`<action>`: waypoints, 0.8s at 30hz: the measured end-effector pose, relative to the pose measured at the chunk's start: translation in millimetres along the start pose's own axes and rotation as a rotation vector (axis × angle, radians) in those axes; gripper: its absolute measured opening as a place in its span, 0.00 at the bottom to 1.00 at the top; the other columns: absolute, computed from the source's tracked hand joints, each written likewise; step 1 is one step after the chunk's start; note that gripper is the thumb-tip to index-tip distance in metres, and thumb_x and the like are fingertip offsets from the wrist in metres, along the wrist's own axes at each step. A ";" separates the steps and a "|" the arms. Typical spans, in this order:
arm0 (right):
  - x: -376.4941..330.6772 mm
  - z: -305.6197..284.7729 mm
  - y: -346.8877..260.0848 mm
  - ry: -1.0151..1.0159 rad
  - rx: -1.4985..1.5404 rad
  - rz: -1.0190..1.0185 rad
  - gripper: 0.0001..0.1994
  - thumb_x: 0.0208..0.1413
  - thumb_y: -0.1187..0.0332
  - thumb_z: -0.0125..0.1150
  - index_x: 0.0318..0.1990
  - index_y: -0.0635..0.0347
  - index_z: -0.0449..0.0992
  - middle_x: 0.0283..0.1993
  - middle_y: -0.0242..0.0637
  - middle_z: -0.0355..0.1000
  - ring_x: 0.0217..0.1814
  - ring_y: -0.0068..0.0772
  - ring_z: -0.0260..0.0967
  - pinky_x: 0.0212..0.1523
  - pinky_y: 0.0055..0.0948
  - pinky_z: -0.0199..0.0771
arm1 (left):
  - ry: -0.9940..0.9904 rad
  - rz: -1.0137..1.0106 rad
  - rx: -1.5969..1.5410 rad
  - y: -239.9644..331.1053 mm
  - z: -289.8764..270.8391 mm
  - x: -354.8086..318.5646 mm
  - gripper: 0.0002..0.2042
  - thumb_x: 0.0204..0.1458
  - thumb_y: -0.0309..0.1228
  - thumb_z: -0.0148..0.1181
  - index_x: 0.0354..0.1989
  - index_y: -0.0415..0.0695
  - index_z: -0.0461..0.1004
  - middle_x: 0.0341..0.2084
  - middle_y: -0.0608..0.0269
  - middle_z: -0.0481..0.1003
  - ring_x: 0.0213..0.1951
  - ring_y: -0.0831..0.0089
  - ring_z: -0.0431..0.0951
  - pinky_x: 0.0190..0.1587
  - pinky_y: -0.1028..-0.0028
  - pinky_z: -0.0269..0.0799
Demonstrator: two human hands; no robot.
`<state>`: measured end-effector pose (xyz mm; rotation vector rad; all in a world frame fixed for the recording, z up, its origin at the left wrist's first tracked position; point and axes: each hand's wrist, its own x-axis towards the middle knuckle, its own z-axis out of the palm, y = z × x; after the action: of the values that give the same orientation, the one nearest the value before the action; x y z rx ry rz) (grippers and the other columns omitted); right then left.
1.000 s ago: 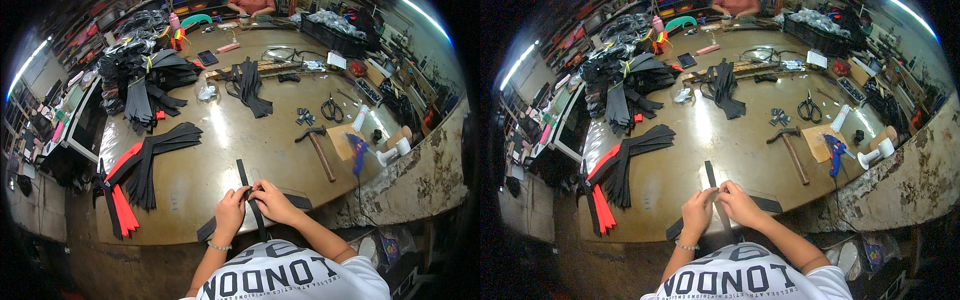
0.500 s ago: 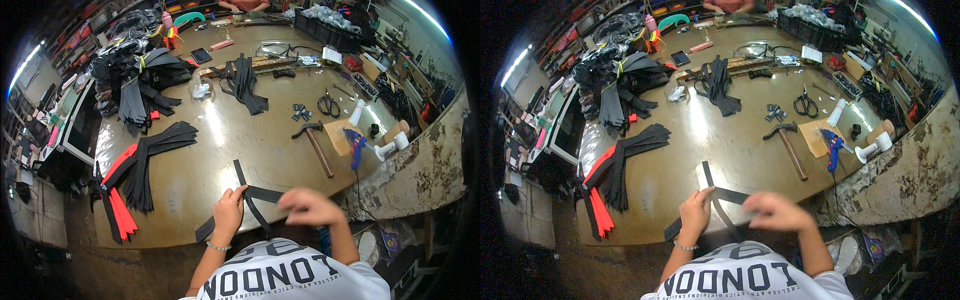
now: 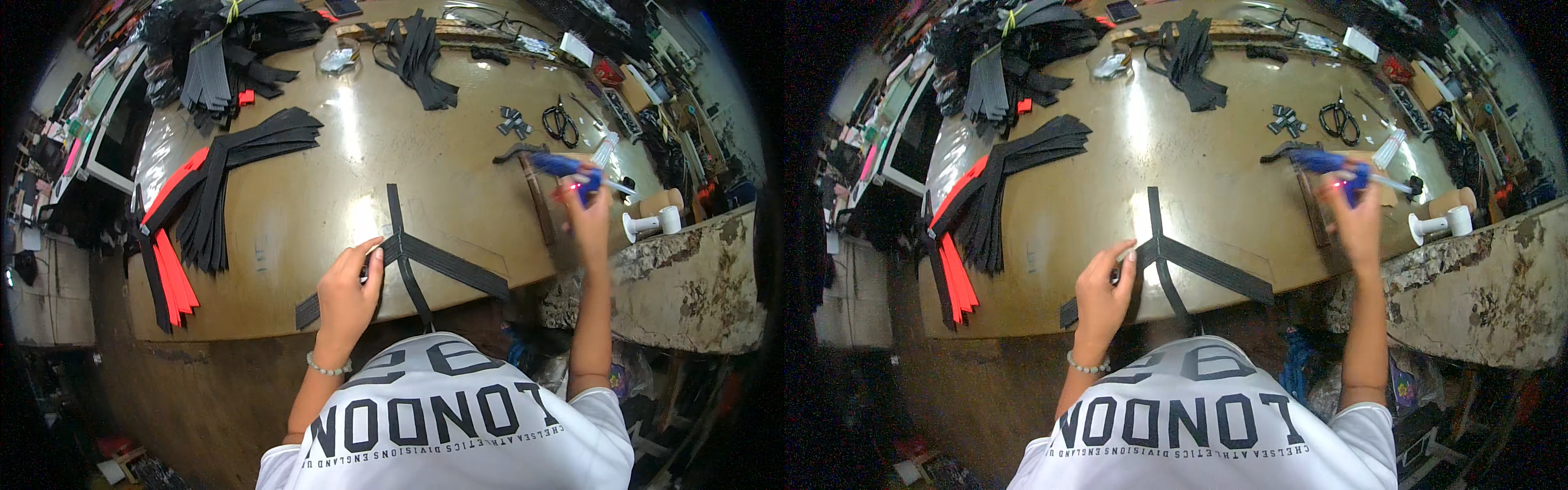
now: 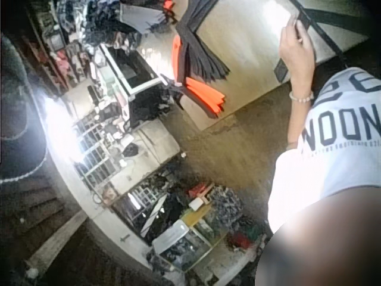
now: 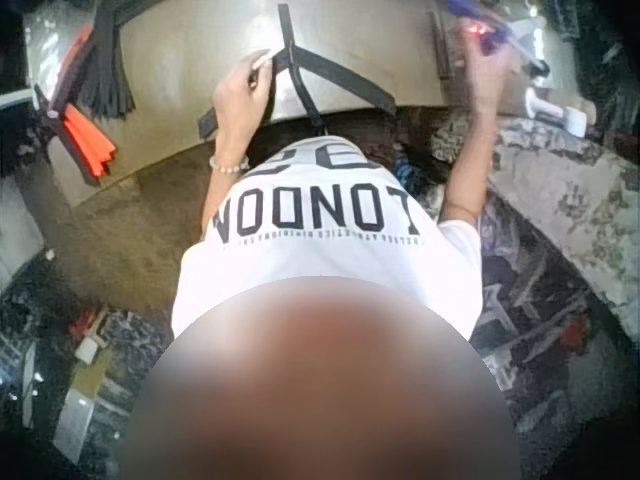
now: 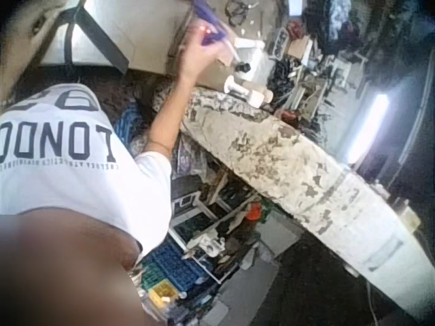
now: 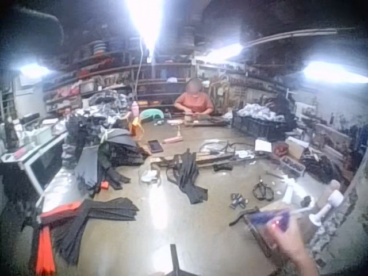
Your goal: The person assembles black fabric straps by applying hot glue and attaching small metal buckles. They repeatedly pick up straps, apply glue, press buckles into place, and set the finished pieces aside on the table.
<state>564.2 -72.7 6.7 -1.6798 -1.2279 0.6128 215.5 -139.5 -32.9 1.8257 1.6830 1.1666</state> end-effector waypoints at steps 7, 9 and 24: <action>-46.0 91.1 -43.2 -0.663 -0.159 -0.379 0.25 0.55 0.59 0.66 0.54 0.59 0.63 0.40 0.48 0.78 0.39 0.47 0.78 0.38 0.38 0.77 | -0.028 0.125 0.294 -13.1 15.5 -6.9 0.08 0.53 0.31 0.62 0.41 0.50 0.80 0.18 0.63 0.69 0.22 0.66 0.73 0.25 0.68 0.68; -41.6 99.2 -43.4 -0.681 -0.221 -0.366 0.25 0.55 0.58 0.65 0.53 0.59 0.63 0.39 0.51 0.77 0.39 0.53 0.77 0.39 0.41 0.76 | -0.003 0.135 0.280 -15.2 17.1 -7.7 0.08 0.52 0.31 0.62 0.40 0.50 0.81 0.18 0.62 0.69 0.21 0.65 0.73 0.25 0.67 0.68; -69.3 78.1 -52.7 -0.757 -0.294 -0.304 0.24 0.54 0.55 0.66 0.50 0.60 0.65 0.31 0.53 0.77 0.33 0.58 0.76 0.33 0.44 0.75 | 0.006 0.146 0.307 -18.3 19.5 -9.6 0.09 0.53 0.31 0.62 0.42 0.51 0.80 0.18 0.62 0.71 0.20 0.65 0.72 0.24 0.68 0.67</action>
<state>451.2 -102.6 10.7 -1.4772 -2.1532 0.9544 220.1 -140.2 -60.9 2.1615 1.8413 1.0126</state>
